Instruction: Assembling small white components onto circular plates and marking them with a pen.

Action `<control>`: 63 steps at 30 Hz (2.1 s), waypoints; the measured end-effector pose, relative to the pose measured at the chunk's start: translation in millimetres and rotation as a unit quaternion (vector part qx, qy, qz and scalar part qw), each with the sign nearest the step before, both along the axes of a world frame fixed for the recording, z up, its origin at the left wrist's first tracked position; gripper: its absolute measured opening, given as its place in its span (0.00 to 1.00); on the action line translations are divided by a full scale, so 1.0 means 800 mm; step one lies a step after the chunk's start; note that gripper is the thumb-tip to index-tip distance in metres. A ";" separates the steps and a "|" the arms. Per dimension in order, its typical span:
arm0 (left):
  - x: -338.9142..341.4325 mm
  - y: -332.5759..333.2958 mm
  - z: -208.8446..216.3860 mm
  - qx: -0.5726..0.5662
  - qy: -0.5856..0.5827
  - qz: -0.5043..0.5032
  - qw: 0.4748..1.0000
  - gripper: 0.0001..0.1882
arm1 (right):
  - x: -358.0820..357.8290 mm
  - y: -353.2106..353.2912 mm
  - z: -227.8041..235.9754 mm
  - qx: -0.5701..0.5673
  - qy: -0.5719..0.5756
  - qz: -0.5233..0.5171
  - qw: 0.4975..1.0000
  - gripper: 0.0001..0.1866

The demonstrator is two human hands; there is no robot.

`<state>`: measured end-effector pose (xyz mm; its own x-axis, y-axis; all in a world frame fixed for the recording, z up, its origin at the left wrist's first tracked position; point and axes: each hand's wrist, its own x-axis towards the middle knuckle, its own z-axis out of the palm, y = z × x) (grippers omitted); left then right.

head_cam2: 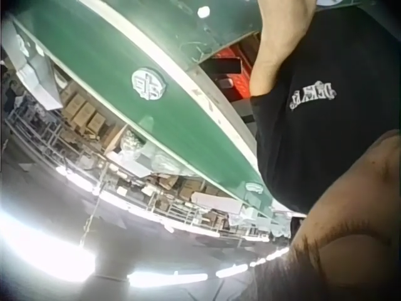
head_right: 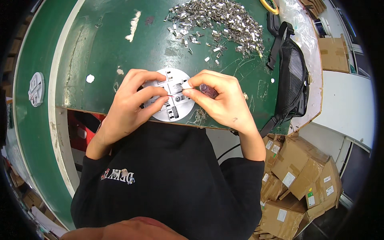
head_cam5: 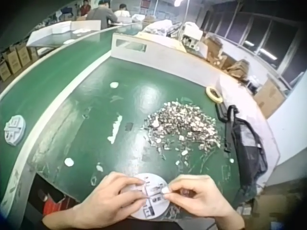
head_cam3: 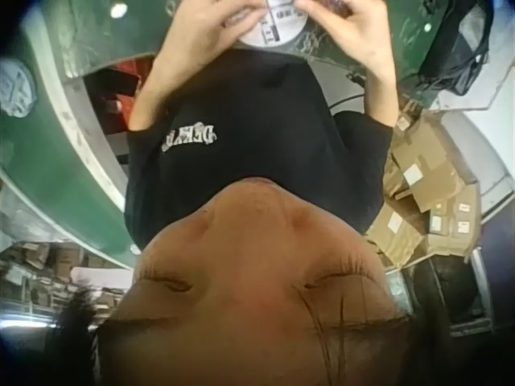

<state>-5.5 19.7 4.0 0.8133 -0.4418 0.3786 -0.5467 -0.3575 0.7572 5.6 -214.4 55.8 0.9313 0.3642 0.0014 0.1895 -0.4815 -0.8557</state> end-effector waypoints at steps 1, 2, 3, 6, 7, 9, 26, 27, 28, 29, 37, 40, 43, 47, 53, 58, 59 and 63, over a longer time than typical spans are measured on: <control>-0.002 -0.001 -0.002 0.008 -0.014 0.002 1.000 0.12 | 0.000 0.001 -0.002 0.009 0.001 0.001 1.000 0.04; -0.003 -0.002 -0.002 0.015 -0.028 0.003 0.999 0.09 | 0.001 0.002 -0.004 0.018 0.002 0.003 1.000 0.04; -0.004 -0.002 -0.002 0.015 -0.026 0.003 1.000 0.09 | 0.001 0.002 -0.005 0.018 0.003 0.002 1.000 0.04; -0.006 -0.002 0.002 -0.005 -0.009 0.004 1.000 0.07 | 0.003 0.002 -0.007 0.001 0.033 0.002 0.999 0.04; -0.007 -0.002 0.002 -0.012 -0.003 0.004 1.000 0.06 | 0.002 0.002 -0.008 -0.004 0.042 0.002 0.999 0.04; -0.005 -0.005 0.002 -0.018 0.011 0.012 1.000 0.06 | 0.004 0.004 -0.009 -0.007 0.043 -0.004 0.999 0.04; 0.007 -0.004 -0.001 -0.096 0.096 -0.012 0.991 0.07 | 0.003 0.000 -0.002 -0.001 0.091 -0.017 0.996 0.05; 0.007 -0.003 -0.001 -0.109 0.109 -0.016 0.988 0.07 | 0.004 0.000 -0.002 0.018 0.085 -0.017 0.996 0.05; 0.008 -0.002 -0.001 -0.108 0.109 -0.016 0.988 0.07 | 0.006 0.001 -0.003 0.018 0.085 -0.017 0.996 0.05; 0.009 -0.001 -0.001 -0.110 0.122 -0.018 0.986 0.07 | 0.007 0.002 -0.003 0.022 0.085 -0.009 0.996 0.04; 0.012 0.003 0.001 -0.126 0.180 -0.030 0.975 0.07 | 0.013 0.011 -0.005 0.068 0.082 0.031 0.994 0.04; 0.011 0.002 0.000 -0.127 0.164 -0.027 0.978 0.07 | 0.015 0.014 -0.005 0.063 0.084 0.036 0.994 0.04; 0.011 0.001 -0.002 -0.129 0.148 -0.023 0.980 0.07 | 0.017 0.016 -0.004 0.059 0.086 0.042 0.994 0.04; 0.012 0.001 -0.003 -0.122 0.121 -0.028 0.985 0.07 | 0.022 0.017 -0.001 0.019 0.091 0.067 0.993 0.05; 0.009 0.002 0.000 -0.117 0.138 -0.018 0.983 0.07 | 0.021 0.022 0.003 -0.034 0.086 0.074 0.993 0.04; 0.001 0.004 -0.007 -0.126 0.139 0.015 0.982 0.08 | 0.011 0.027 -0.011 -0.062 -0.044 0.086 0.993 0.04; -0.001 0.003 -0.008 -0.127 0.120 0.023 0.984 0.08 | 0.010 0.029 -0.015 -0.070 -0.077 0.094 0.990 0.05; -0.005 0.001 -0.013 -0.131 0.062 0.048 0.988 0.08 | 0.006 0.031 -0.028 -0.091 -0.175 0.119 0.973 0.06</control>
<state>-9.4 20.2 -6.0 0.8941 -0.2608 0.3642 -0.4167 -0.1859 0.8898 10.5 -189.2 33.6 0.7745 0.5938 0.2180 0.5786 -0.5258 -0.6234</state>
